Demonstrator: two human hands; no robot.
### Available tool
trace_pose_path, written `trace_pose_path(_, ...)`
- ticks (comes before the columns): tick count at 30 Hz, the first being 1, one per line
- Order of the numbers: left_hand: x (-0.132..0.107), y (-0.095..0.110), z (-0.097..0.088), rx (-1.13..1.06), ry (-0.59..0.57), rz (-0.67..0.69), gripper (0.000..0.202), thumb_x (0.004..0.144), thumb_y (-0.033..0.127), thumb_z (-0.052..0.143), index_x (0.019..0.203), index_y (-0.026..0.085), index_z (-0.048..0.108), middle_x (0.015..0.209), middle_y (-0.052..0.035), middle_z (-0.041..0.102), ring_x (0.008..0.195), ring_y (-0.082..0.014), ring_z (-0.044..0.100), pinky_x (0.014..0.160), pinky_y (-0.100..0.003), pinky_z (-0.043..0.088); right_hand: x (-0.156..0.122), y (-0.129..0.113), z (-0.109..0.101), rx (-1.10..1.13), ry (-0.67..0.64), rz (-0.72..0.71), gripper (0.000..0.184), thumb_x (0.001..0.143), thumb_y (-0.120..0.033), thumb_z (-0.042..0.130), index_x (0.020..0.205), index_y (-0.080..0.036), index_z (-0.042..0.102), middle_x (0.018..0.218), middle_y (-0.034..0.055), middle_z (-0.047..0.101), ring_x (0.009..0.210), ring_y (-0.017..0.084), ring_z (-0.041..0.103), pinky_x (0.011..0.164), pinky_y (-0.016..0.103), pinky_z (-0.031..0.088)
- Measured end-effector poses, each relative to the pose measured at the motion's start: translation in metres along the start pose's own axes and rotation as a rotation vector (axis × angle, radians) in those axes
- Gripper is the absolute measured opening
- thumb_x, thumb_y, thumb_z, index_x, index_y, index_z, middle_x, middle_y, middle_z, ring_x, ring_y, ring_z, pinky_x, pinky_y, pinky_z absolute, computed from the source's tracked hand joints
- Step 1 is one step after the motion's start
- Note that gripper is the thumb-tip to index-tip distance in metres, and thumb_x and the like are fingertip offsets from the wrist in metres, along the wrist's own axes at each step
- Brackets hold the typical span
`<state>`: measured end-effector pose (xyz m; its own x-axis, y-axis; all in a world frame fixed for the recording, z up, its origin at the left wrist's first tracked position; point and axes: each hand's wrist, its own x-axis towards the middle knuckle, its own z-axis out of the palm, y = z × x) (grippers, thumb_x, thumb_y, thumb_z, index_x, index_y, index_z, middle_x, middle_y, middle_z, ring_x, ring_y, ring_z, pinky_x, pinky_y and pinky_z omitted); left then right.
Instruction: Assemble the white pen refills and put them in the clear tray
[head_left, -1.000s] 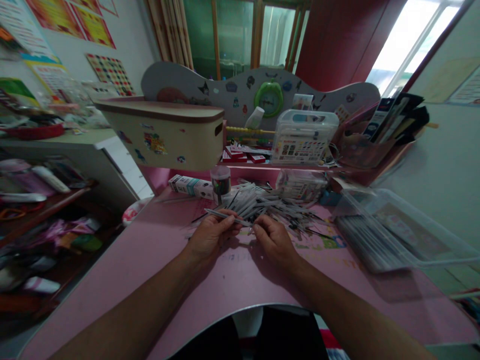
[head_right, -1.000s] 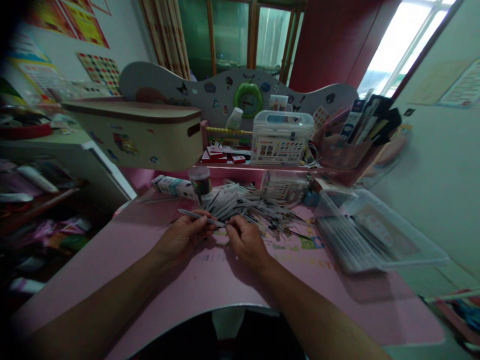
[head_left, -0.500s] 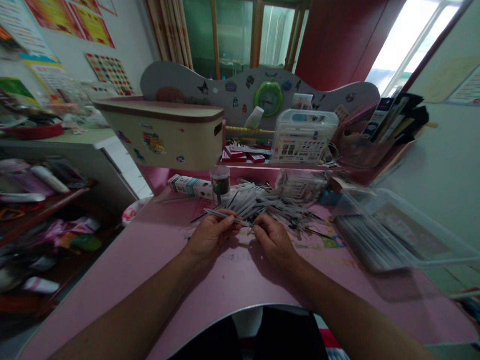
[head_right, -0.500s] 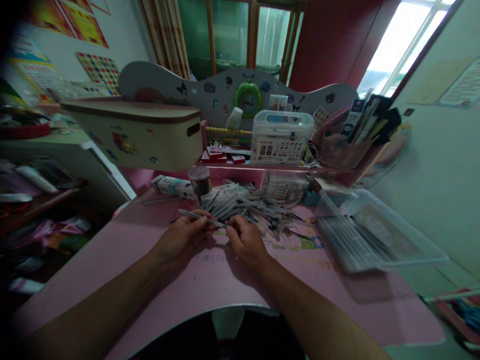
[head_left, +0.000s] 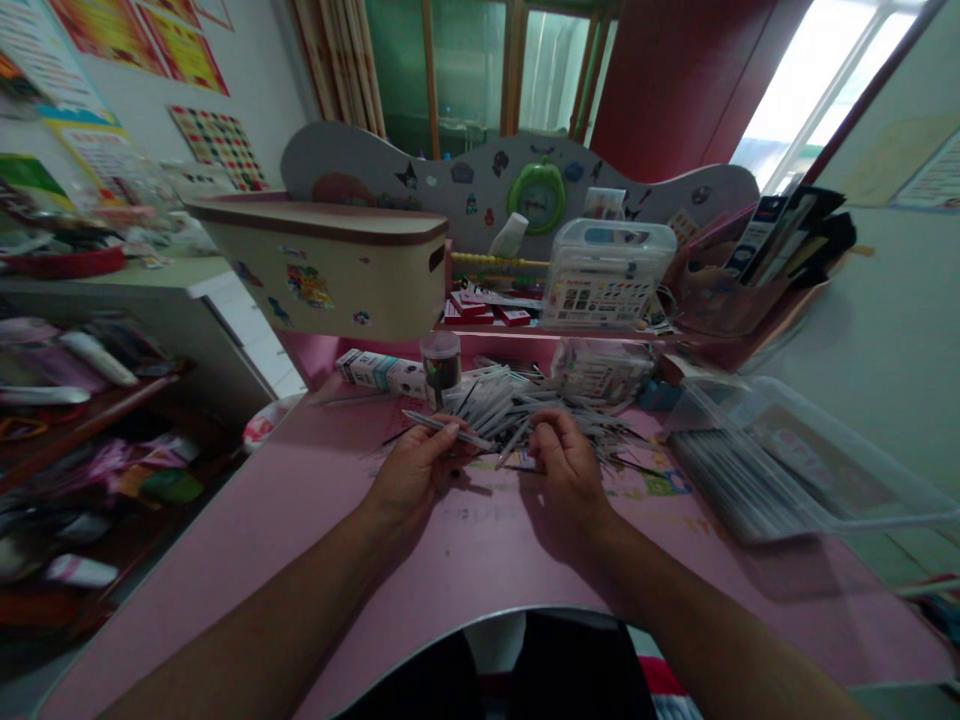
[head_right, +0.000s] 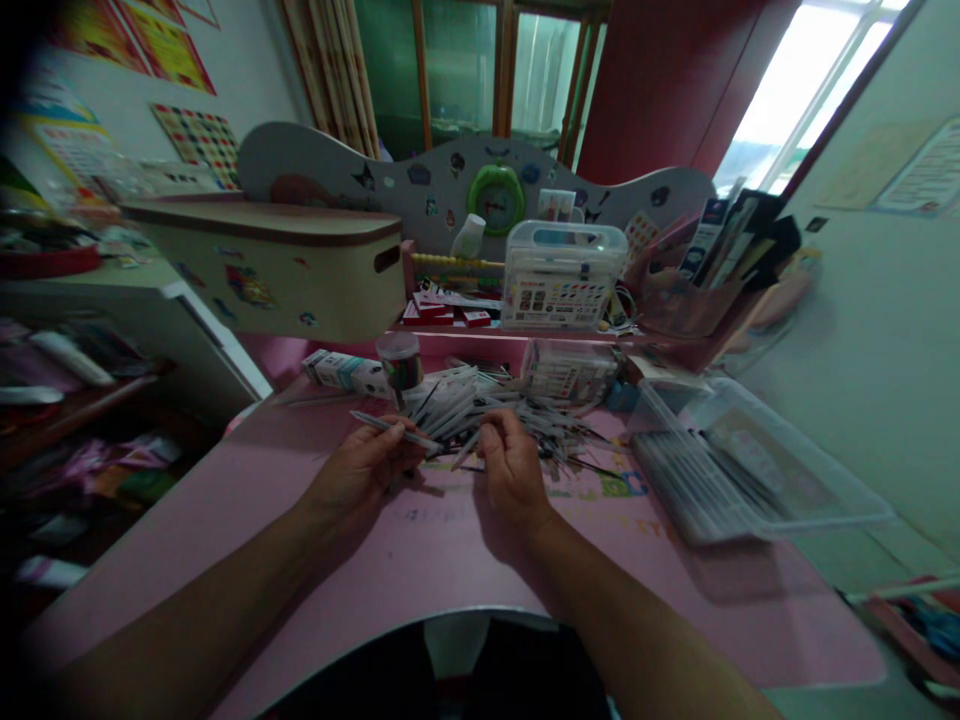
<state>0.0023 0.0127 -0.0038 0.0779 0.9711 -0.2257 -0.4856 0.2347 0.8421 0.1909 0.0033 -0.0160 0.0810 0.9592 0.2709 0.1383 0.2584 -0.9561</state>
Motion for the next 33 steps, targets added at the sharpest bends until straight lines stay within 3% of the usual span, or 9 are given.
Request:
trace_pose_path(3, 0.004, -0.001, -0.002, -0.025, 0.058, 0.075, 0.017, 0.081, 0.030, 0.073, 0.081, 0.016, 0.065, 0.069, -0.0008, 0.068, 0.061, -0.0134, 0.065, 0.057, -0.023, 0.055, 0.007, -0.003, -0.003, 0.111, 0.194, 0.023, 0.019, 0.094, -0.039, 0.048, 0.103, -0.023, 0.054, 0.068, -0.0039, 0.049, 0.057, 0.014, 0.044, 0.052, 0.025, 0.033)
trace_pose_path(8, 0.007, 0.002, -0.002, -0.107, 0.113, 0.143, 0.024, 0.085, 0.034, 0.067, 0.071, 0.017, 0.057, 0.064, 0.0020, 0.060, 0.059, -0.0124, 0.061, 0.064, -0.025, 0.055, 0.017, 0.001, -0.012, 0.075, 0.259, 0.005, 0.018, 0.092, -0.039, 0.050, 0.097, -0.023, 0.055, 0.066, -0.0044, 0.049, 0.057, 0.014, 0.042, 0.054, 0.026, 0.032)
trace_pose_path(11, 0.007, 0.004, -0.002, -0.166, 0.110, 0.130, 0.025, 0.087, 0.033, 0.063, 0.069, 0.018, 0.052, 0.064, 0.0030, 0.056, 0.057, -0.0120, 0.059, 0.062, -0.026, 0.055, 0.018, 0.008, -0.017, -0.102, 0.151, -0.031, 0.017, 0.093, -0.036, 0.052, 0.089, -0.021, 0.059, 0.068, -0.0024, 0.052, 0.063, 0.015, 0.047, 0.060, 0.028, 0.035)
trace_pose_path(14, 0.006, 0.006, -0.002, -0.160, 0.142, 0.132, 0.018, 0.086, 0.031, 0.062, 0.075, 0.018, 0.055, 0.065, 0.0035, 0.057, 0.052, -0.0103, 0.054, 0.052, -0.023, 0.049, 0.014, 0.007, -0.016, -0.365, -0.048, -0.216, 0.013, 0.092, -0.025, 0.053, 0.085, -0.020, 0.063, 0.081, 0.0031, 0.062, 0.079, 0.019, 0.053, 0.074, 0.033, 0.039)
trace_pose_path(17, 0.006, 0.005, -0.001, -0.106, 0.156, 0.148, 0.012, 0.085, 0.028, 0.063, 0.081, 0.018, 0.058, 0.066, 0.0037, 0.057, 0.047, -0.0075, 0.047, 0.044, -0.018, 0.039, 0.005, 0.000, -0.004, -0.579, -0.226, -0.409, 0.009, 0.089, -0.016, 0.059, 0.090, -0.019, 0.068, 0.095, 0.0062, 0.068, 0.095, 0.023, 0.052, 0.088, 0.039, 0.037)
trace_pose_path(21, 0.006, 0.004, 0.000, -0.083, 0.154, 0.153, 0.016, 0.085, 0.032, 0.064, 0.083, 0.017, 0.060, 0.065, 0.0040, 0.056, 0.044, -0.0048, 0.042, 0.040, -0.015, 0.029, -0.005, -0.004, 0.015, -0.735, -0.372, -0.492, 0.012, 0.095, -0.018, 0.058, 0.099, -0.020, 0.070, 0.104, 0.0057, 0.070, 0.100, 0.023, 0.050, 0.092, 0.041, 0.035)
trace_pose_path(28, 0.008, 0.002, -0.002, -0.096, 0.158, 0.157, 0.033, 0.087, 0.049, 0.065, 0.084, 0.017, 0.062, 0.065, 0.0034, 0.056, 0.045, -0.0054, 0.044, 0.040, -0.015, 0.031, -0.003, 0.011, 0.026, -0.946, -0.385, -0.535, 0.017, 0.102, -0.027, 0.052, 0.107, -0.020, 0.067, 0.110, 0.0079, 0.068, 0.103, 0.025, 0.048, 0.090, 0.042, 0.034)
trace_pose_path(33, 0.008, 0.001, -0.002, -0.091, 0.153, 0.146, 0.031, 0.088, 0.047, 0.064, 0.086, 0.016, 0.063, 0.067, 0.0032, 0.058, 0.046, -0.0052, 0.044, 0.041, -0.015, 0.031, -0.003, 0.013, 0.028, -1.025, -0.372, -0.541, 0.014, 0.100, -0.026, 0.055, 0.104, -0.019, 0.067, 0.103, 0.0082, 0.065, 0.099, 0.025, 0.047, 0.087, 0.041, 0.034)
